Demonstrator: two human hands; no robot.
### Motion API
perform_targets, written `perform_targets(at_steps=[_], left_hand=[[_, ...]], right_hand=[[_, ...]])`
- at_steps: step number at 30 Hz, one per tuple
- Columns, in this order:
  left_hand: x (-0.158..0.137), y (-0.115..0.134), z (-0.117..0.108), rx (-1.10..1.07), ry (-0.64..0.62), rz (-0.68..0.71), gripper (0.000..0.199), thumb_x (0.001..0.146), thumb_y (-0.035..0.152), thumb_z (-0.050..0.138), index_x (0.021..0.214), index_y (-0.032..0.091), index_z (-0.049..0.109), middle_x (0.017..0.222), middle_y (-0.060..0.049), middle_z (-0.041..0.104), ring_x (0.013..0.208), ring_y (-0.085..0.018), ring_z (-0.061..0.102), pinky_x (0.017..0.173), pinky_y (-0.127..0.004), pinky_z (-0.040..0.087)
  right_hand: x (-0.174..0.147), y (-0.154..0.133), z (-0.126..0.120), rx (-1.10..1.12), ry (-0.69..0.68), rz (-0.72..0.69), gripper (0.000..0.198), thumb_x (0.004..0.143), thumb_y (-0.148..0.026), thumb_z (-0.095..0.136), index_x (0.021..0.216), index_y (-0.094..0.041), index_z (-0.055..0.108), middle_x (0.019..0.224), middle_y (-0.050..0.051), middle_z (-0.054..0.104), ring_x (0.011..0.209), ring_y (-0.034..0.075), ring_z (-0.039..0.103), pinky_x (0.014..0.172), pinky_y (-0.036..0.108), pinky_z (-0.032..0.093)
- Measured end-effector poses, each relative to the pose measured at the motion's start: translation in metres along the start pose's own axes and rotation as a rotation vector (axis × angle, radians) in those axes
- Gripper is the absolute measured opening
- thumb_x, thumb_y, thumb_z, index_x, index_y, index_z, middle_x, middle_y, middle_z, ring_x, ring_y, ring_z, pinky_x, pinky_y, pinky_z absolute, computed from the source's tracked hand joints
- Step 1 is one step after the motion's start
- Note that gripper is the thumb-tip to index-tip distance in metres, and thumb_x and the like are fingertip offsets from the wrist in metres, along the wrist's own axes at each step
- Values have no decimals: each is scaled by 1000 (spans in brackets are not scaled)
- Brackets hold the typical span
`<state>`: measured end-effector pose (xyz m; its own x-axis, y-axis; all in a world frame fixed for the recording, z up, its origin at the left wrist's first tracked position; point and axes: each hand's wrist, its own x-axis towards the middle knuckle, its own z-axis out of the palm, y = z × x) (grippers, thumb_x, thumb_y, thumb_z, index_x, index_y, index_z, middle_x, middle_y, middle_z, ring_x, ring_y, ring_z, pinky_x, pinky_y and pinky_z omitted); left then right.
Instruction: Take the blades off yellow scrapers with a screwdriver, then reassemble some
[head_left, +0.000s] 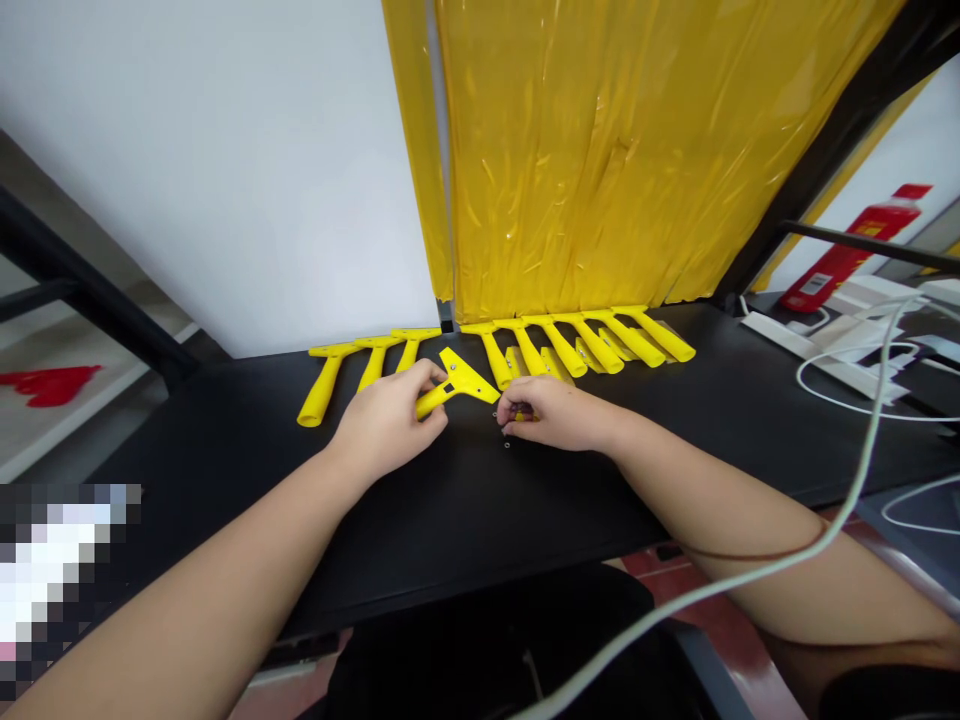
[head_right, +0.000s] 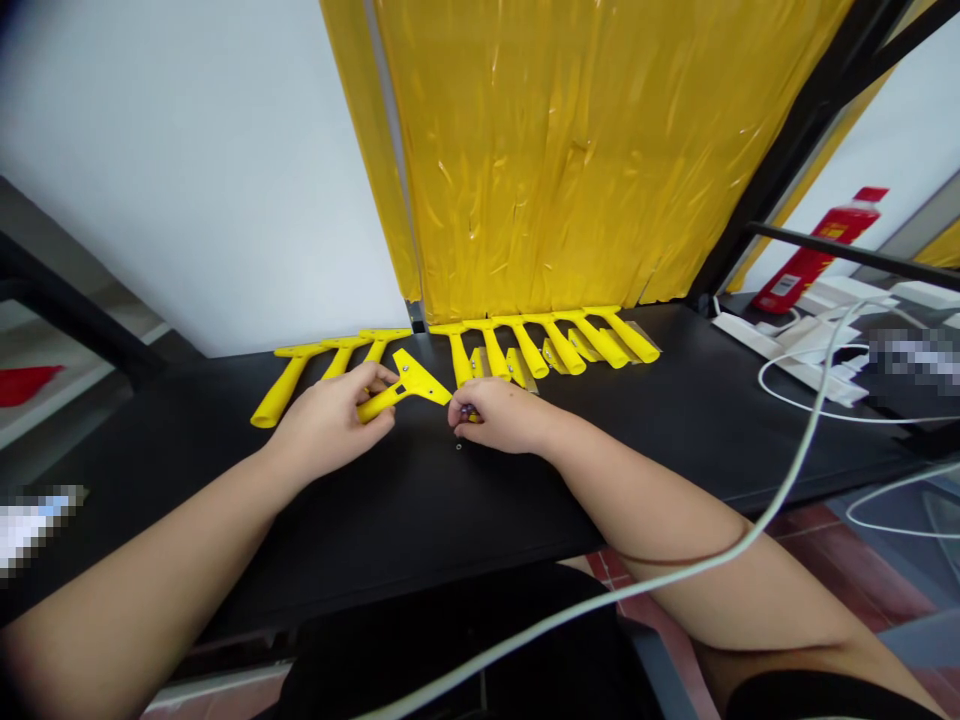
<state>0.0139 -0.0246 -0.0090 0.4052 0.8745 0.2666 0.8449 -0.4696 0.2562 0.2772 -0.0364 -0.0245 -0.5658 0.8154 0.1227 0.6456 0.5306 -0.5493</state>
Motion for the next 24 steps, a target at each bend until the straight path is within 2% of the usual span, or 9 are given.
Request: perform_targets(at_steps=[3, 6, 8, 10, 14, 18, 24], left_hand=[[0, -2, 2, 6, 6, 22, 31, 85, 33, 63, 115, 27, 62, 112, -2, 78, 94, -27, 75, 75, -38, 55], [0, -4, 4, -12, -5, 62, 29, 86, 32, 63, 114, 27, 62, 113, -2, 78, 95, -28, 75, 76, -39, 56], [-1, -3, 5, -22, -21, 106, 26, 87, 32, 63, 113, 27, 62, 112, -2, 78, 95, -28, 75, 76, -39, 57], [-2, -2, 5, -32, -41, 177, 25, 88, 32, 62, 113, 27, 63, 112, -2, 78, 93, -27, 75, 75, -38, 56], [-7, 3, 5, -73, -66, 317, 25, 92, 30, 60, 117, 28, 64, 113, -1, 77, 94, -23, 74, 77, -35, 55], [-9, 3, 5, -108, -83, 406, 26, 94, 27, 59, 119, 28, 63, 113, 0, 77, 96, -21, 74, 80, -33, 55], [-9, 2, 7, -90, -85, 438, 27, 93, 25, 59, 120, 27, 63, 112, 0, 77, 94, -21, 74, 80, -32, 55]], right_hand=[[1, 2, 1, 67, 26, 43, 12, 87, -10, 70, 93, -19, 74, 91, 3, 74, 78, 15, 63, 74, 30, 47], [3, 9, 1, 163, 165, 120, 7, 89, -14, 68, 92, -20, 71, 83, 1, 70, 73, 15, 60, 70, 30, 46], [4, 13, 3, 245, 264, 141, 5, 90, -20, 67, 95, -21, 68, 85, 1, 69, 73, 15, 60, 70, 31, 46], [5, 15, 5, 334, 315, 107, 12, 91, -25, 68, 102, -22, 65, 94, 2, 70, 76, 15, 61, 71, 32, 47], [5, 12, 9, 486, 258, 43, 30, 88, -24, 69, 116, -24, 59, 104, 3, 69, 80, 15, 62, 71, 31, 48], [4, 7, 8, 577, 209, 14, 28, 88, -22, 69, 113, -24, 57, 94, 0, 67, 76, 14, 60, 69, 30, 45], [6, 8, 11, 595, 201, -18, 25, 87, -24, 70, 109, -23, 59, 89, -1, 62, 76, 14, 57, 71, 30, 46]])
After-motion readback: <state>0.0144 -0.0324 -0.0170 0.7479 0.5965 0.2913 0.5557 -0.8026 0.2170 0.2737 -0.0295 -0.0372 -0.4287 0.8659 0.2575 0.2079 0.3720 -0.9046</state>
